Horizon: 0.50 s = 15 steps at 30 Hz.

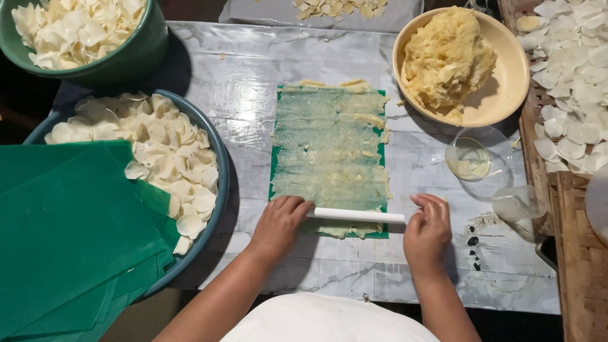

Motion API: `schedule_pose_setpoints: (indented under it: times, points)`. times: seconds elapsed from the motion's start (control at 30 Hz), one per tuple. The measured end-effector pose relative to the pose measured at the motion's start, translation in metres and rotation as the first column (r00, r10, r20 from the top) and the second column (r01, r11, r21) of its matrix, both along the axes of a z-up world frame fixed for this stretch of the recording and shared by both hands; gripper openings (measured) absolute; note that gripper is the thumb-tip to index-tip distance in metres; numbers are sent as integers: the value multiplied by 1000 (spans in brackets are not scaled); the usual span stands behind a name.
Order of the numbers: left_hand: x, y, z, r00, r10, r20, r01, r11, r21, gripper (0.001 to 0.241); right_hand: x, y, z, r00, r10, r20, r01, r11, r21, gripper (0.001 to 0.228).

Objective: Spreading yellow dough onto a mat and flattening it using a rolling pin

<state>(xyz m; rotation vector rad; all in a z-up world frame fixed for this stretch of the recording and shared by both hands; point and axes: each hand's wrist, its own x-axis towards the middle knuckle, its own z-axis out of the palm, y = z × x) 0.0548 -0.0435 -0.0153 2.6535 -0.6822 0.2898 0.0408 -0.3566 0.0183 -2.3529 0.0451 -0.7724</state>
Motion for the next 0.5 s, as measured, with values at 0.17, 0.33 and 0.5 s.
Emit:
schedule_pose_setpoints:
  times: [0.17,0.33,0.5]
  points:
    - [6,-17,11,999,-50,-20,47,993,-108,27,-5,25,-12,977,68,-202,-121,957,-263,33]
    - [30,-36,18,995,-87,-48,82,993,-89,32,26,19,-50,942,-96,-323,-92,849,-520,52]
    - [66,-66,38,940,202,-276,-150,969,198,61,64,18,-38,904,-53,-424,-164,873,-459,60]
